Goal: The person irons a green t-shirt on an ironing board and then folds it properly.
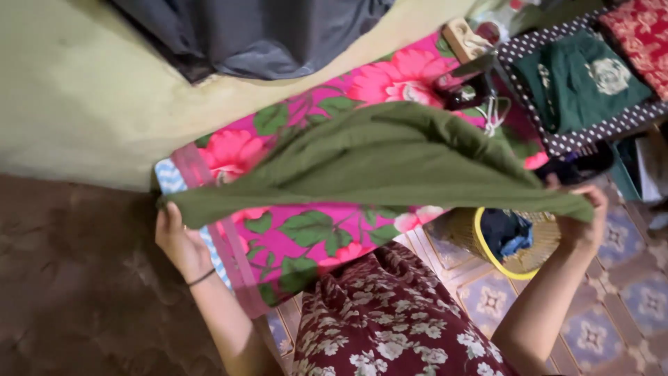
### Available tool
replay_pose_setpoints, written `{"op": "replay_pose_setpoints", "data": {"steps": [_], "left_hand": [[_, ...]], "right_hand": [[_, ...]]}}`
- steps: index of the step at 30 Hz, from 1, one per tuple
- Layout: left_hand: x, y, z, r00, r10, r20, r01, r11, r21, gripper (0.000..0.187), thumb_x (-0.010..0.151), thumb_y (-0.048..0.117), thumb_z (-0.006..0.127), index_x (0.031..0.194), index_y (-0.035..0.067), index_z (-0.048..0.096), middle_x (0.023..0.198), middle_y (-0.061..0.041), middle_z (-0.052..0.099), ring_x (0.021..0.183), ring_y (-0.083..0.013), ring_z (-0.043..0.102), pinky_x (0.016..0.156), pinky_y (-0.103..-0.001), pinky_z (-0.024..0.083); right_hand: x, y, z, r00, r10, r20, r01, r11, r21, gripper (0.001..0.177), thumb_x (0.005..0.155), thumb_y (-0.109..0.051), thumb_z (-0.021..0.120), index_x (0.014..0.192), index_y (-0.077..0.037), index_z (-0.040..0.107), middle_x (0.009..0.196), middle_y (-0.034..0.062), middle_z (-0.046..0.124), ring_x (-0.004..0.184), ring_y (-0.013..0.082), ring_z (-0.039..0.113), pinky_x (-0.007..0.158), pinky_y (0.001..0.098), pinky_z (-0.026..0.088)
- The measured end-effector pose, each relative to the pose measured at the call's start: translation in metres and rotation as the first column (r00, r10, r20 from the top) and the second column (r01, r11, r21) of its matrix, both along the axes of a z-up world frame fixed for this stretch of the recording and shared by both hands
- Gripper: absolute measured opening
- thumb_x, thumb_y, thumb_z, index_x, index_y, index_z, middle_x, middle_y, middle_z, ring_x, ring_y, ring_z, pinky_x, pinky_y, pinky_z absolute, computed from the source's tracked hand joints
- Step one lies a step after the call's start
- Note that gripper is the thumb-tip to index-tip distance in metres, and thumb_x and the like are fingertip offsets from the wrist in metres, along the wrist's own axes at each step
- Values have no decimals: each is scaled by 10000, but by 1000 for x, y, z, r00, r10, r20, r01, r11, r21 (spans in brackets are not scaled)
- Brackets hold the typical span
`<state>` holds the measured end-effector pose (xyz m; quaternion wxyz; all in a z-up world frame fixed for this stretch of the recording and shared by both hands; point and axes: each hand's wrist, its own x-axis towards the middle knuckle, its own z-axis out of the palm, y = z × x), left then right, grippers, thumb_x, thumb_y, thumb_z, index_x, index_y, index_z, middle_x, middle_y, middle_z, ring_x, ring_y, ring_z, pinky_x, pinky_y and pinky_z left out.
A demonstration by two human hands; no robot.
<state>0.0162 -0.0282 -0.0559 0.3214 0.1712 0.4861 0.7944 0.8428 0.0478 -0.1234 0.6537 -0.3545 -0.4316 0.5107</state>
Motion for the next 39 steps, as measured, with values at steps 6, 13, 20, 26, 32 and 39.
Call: {"op": "replay_pose_setpoints", "data": {"steps": [6, 13, 20, 26, 32, 39], "left_hand": [[9, -51, -46, 992, 83, -91, -102, 967, -231, 180, 1062, 99, 674, 1168, -45, 649, 1091, -31, 692, 949, -109, 638, 860, -263, 533], [2, -58, -133, 973, 111, -202, -180, 913, -366, 233, 1038, 126, 677, 1194, -46, 694, 1058, 17, 701, 921, -66, 608, 837, -231, 505], [8, -70, -135, 953, 125, -277, -228, 896, -381, 188, 1070, 133, 691, 1144, -39, 702, 999, 41, 654, 902, -54, 545, 814, -232, 463], [24, -81, -106, 956, 187, -226, -257, 905, -339, 147, 1048, 114, 669, 1117, -12, 700, 992, 46, 678, 888, -39, 566, 807, -214, 481], [-9, -88, -49, 923, 322, -213, -368, 900, -232, 111, 1055, 118, 658, 1043, 8, 669, 960, 33, 677, 844, -57, 574, 747, -229, 478], [-98, -39, 31, 769, 185, -612, -399, 887, -233, 166, 1103, 100, 680, 1169, -51, 661, 964, -21, 596, 827, -88, 494, 741, -264, 413]], "right_hand": [[-16, -71, -23, 845, 194, 498, 197, 753, -628, 386, 886, -257, 762, 1178, -8, 725, 1042, 138, 748, 843, 213, 619, 750, 411, 447], [-165, 38, -16, 498, 577, 648, 56, 724, -687, 436, 864, -399, 773, 1198, -118, 774, 1118, 16, 777, 1021, 178, 690, 974, 341, 502], [-295, 173, -107, 844, 365, 393, -123, 845, -520, 538, 884, -249, 794, 1347, -45, 609, 1146, 41, 723, 1064, 149, 647, 975, 316, 504], [-279, 247, -293, 558, 201, 805, 25, 966, -259, 368, 813, -170, 868, 1134, -15, 776, 1205, 74, 704, 1033, 169, 665, 907, 335, 544], [-276, 254, -202, 666, 119, 736, 38, 980, -193, 401, 851, -100, 820, 1208, -18, 658, 939, 66, 725, 828, 149, 646, 734, 316, 533], [-262, 295, 2, 862, 124, 492, -129, 991, -25, 139, 979, 49, 669, 1095, -16, 710, 1059, -16, 689, 980, 100, 621, 880, 253, 542]]}}
